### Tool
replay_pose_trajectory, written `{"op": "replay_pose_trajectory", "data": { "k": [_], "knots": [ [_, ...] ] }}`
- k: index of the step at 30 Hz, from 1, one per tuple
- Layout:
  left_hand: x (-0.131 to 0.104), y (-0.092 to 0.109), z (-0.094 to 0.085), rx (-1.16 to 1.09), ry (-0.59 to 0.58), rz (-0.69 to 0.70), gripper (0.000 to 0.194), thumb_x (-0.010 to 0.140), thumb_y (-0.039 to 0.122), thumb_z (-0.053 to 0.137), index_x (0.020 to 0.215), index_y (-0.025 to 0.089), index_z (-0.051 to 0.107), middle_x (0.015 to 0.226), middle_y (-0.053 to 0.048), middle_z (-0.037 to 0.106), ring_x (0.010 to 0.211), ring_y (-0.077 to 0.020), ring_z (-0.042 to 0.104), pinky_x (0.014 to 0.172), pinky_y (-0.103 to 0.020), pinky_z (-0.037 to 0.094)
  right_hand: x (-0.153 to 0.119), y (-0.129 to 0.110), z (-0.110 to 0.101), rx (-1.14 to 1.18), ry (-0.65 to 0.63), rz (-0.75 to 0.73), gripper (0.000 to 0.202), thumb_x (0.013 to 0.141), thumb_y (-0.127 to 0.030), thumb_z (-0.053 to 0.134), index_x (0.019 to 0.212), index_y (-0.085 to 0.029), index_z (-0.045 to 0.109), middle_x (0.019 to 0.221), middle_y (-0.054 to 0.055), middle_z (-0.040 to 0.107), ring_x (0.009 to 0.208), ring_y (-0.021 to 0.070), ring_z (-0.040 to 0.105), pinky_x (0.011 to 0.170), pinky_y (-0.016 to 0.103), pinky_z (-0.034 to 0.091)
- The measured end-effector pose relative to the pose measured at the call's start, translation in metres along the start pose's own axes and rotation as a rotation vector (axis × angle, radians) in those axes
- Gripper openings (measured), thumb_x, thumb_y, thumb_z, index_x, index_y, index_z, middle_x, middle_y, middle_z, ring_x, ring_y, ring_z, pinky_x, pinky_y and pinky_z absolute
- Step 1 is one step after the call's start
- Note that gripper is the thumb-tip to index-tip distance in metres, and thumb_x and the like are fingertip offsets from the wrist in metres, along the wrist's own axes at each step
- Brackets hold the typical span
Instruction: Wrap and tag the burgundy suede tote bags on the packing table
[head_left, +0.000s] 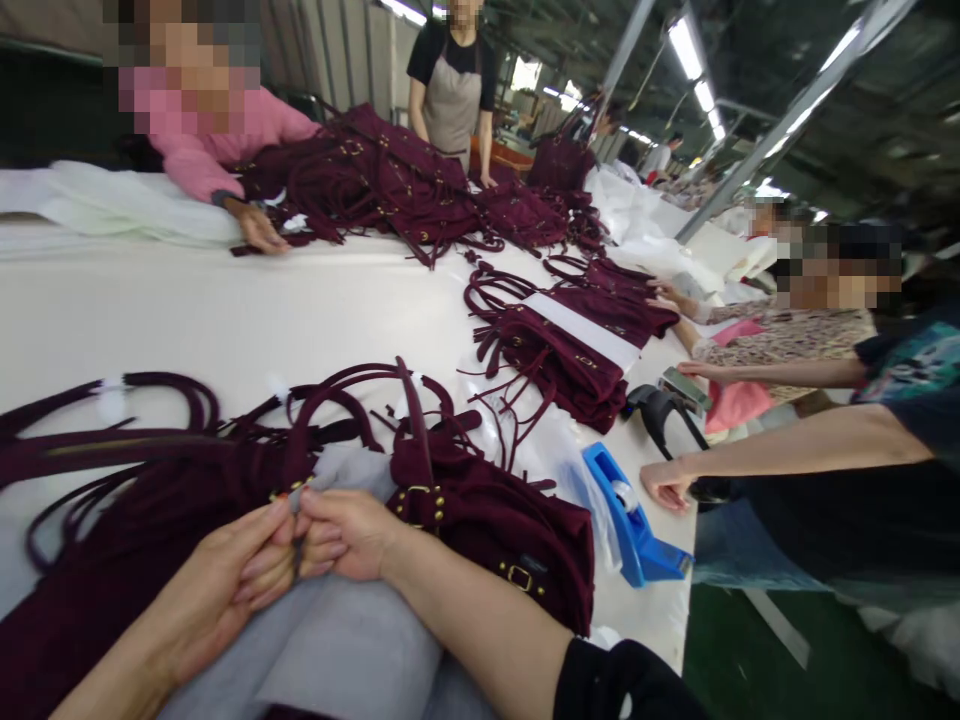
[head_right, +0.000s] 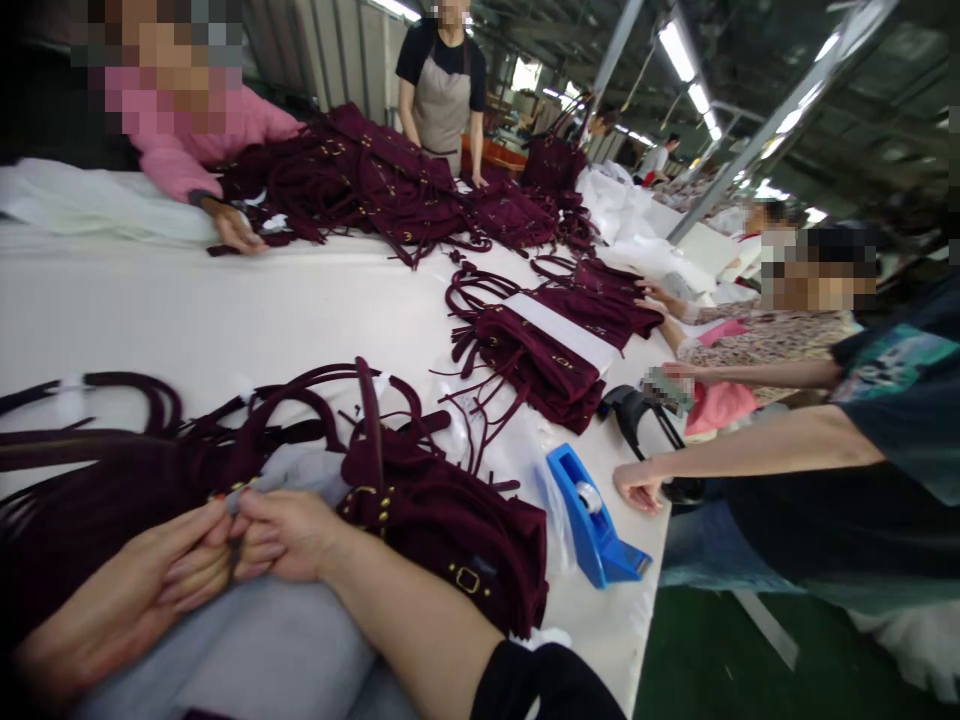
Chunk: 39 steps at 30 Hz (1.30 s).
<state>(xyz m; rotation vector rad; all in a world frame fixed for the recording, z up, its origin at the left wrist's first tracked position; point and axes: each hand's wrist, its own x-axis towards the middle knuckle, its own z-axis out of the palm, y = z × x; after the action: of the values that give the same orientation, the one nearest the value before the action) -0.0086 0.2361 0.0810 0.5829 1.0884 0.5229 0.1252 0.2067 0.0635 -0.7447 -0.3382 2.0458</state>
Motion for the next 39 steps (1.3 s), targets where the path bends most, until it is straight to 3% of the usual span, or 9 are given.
{"op": "replay_pose_trajectory", "data": {
  "k": [4, 13, 20, 24, 27, 31, 34, 36, 39],
  "knots": [
    [-0.006, 0.003, -0.001, 0.059, -0.215, 0.011, 0.032, 0.08, 0.041, 0.056, 0.062, 0.017, 0.048, 0.039, 0.011, 0.022, 0.034, -0.0026, 0.017, 0.035, -0.016, 0.021, -0.004, 0.005, 0.001, -0.006, 0.03, 0.0, 0.033, 0.09, -0.037, 0.048, 0.065, -0.015, 0.051, 0.035, -0.012, 0.024, 0.032, 0.0034, 0.015, 0.04, 0.018, 0.021],
    [-0.002, 0.002, -0.006, 0.087, -0.281, -0.026, 0.029, 0.083, 0.036, 0.05, 0.061, 0.017, 0.046, 0.038, 0.011, 0.022, 0.032, -0.0038, 0.018, 0.035, -0.018, 0.022, -0.004, 0.009, -0.002, -0.092, 0.069, -0.015, 0.034, 0.076, -0.045, 0.063, 0.064, -0.015, 0.051, 0.036, -0.013, 0.024, 0.032, 0.0018, 0.014, 0.038, 0.018, 0.021],
    [-0.01, 0.009, -0.039, 0.462, -0.232, -0.105, 0.036, 0.075, 0.046, 0.061, 0.06, 0.016, 0.046, 0.039, 0.011, 0.023, 0.034, -0.0013, 0.013, 0.035, -0.017, 0.009, -0.006, 0.01, -0.011, -0.302, 0.121, 0.135, 0.037, 0.068, -0.045, 0.069, 0.061, -0.015, 0.048, 0.036, -0.012, 0.025, 0.032, 0.0012, 0.016, 0.035, 0.017, 0.011],
    [-0.013, 0.006, -0.037, 0.379, -0.204, 0.013, 0.037, 0.074, 0.051, 0.059, 0.067, 0.016, 0.051, 0.04, 0.012, 0.025, 0.034, -0.0018, 0.015, 0.036, -0.018, 0.012, -0.004, 0.012, -0.008, -0.26, 0.169, 0.043, 0.039, 0.067, -0.049, 0.068, 0.064, -0.016, 0.049, 0.037, -0.013, 0.025, 0.032, 0.0015, 0.017, 0.036, 0.017, 0.014],
    [-0.013, 0.004, -0.033, 0.376, -0.144, 0.138, 0.039, 0.072, 0.052, 0.058, 0.071, 0.014, 0.055, 0.043, 0.007, 0.039, 0.035, -0.0034, 0.028, 0.037, -0.018, 0.019, -0.008, 0.009, -0.004, -0.205, 0.182, -0.027, 0.038, 0.066, -0.048, 0.07, 0.064, -0.016, 0.05, 0.037, -0.013, 0.026, 0.032, 0.0015, 0.018, 0.037, 0.017, 0.014],
    [-0.015, 0.01, -0.031, 0.46, 0.208, 0.438, 0.037, 0.08, 0.048, 0.046, 0.087, 0.014, 0.058, 0.06, 0.001, 0.054, 0.047, -0.0083, 0.047, 0.044, -0.021, 0.033, -0.018, 0.001, 0.003, -0.124, 0.189, -0.167, 0.036, 0.067, -0.045, 0.071, 0.064, -0.016, 0.051, 0.036, -0.013, 0.023, 0.032, 0.0012, 0.016, 0.037, 0.018, 0.015],
    [-0.017, 0.017, -0.021, 0.758, 0.446, 0.748, 0.031, 0.079, 0.032, 0.05, 0.105, 0.017, 0.056, 0.078, -0.001, 0.057, 0.061, -0.0096, 0.051, 0.057, -0.023, 0.043, -0.024, -0.004, 0.008, -0.083, 0.223, -0.229, 0.035, 0.068, -0.045, 0.07, 0.064, -0.016, 0.051, 0.036, -0.013, 0.022, 0.032, 0.0013, 0.016, 0.037, 0.018, 0.016],
    [-0.017, 0.021, -0.008, 1.022, 0.444, 0.892, 0.043, 0.076, 0.019, 0.051, 0.119, 0.022, 0.051, 0.093, -0.002, 0.057, 0.073, -0.0106, 0.053, 0.069, -0.025, 0.045, -0.026, -0.005, 0.01, -0.073, 0.242, -0.233, 0.035, 0.067, -0.045, 0.071, 0.063, -0.016, 0.051, 0.035, -0.013, 0.022, 0.031, 0.0013, 0.017, 0.036, 0.018, 0.016],
    [-0.014, 0.021, 0.013, 1.429, 0.404, 0.871, 0.048, 0.079, 0.01, 0.043, 0.124, 0.026, 0.049, 0.095, -0.003, 0.056, 0.083, -0.0143, 0.055, 0.072, -0.026, 0.045, -0.027, -0.005, 0.01, -0.07, 0.261, -0.227, 0.036, 0.065, -0.045, 0.072, 0.062, -0.016, 0.052, 0.034, -0.013, 0.023, 0.03, 0.0012, 0.016, 0.036, 0.018, 0.015]
  ]
}}
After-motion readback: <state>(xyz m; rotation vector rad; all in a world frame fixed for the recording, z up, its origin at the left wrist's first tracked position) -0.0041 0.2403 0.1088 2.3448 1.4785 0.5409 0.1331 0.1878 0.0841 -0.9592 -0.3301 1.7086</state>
